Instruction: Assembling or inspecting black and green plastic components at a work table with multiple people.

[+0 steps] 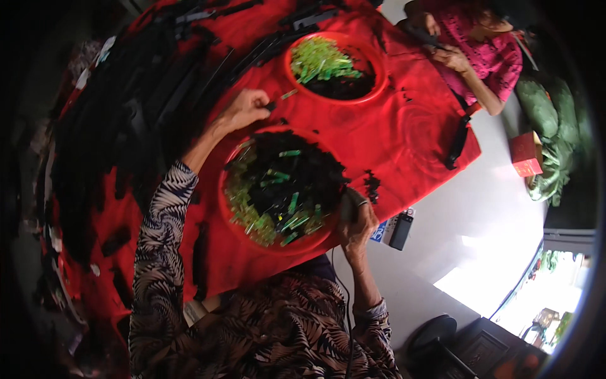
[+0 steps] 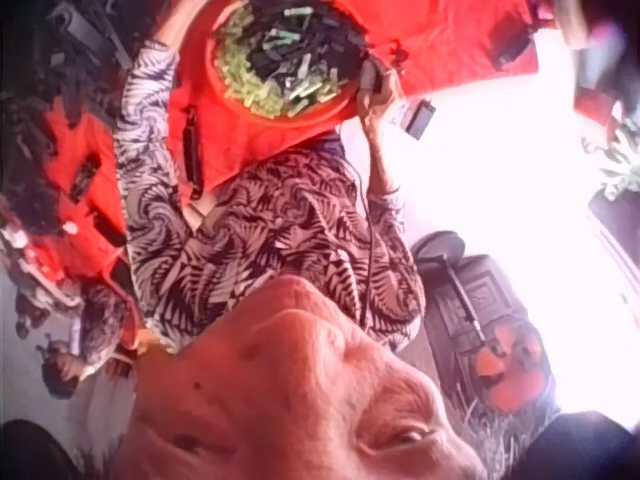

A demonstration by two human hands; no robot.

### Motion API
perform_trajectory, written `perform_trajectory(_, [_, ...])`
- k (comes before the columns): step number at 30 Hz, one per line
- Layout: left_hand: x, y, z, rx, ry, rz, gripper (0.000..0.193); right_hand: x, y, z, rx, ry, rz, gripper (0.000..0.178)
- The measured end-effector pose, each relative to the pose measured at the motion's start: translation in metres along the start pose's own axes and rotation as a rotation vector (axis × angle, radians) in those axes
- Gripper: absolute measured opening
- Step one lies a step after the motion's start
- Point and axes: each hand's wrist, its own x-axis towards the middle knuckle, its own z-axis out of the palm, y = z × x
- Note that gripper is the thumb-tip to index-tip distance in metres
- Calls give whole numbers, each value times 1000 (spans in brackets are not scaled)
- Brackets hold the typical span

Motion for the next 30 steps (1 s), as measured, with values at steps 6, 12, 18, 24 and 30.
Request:
perform_trajectory(6, [-56,84,-27,-167,-362,-32,23,-5,-2,-5,-37,-10,35,19])
perform_trajectory(12, [-42,33,-54,-64,-1,-188,15,-2,-3,-2,-27,-4,-1,20])
perform_trajectory(18, [-23,14,-11,488,255,-160,30,-4,-1,-2,-62,-14,13,20])
perform_trajectory(24, [-7,21,17,580,185,-162,27,-3,-1,-7,-49,-36,36,18])
perform_trajectory(30, [-12,17,12,406,259,-145,26,0,-4,-3,-20,-7,-38,19])
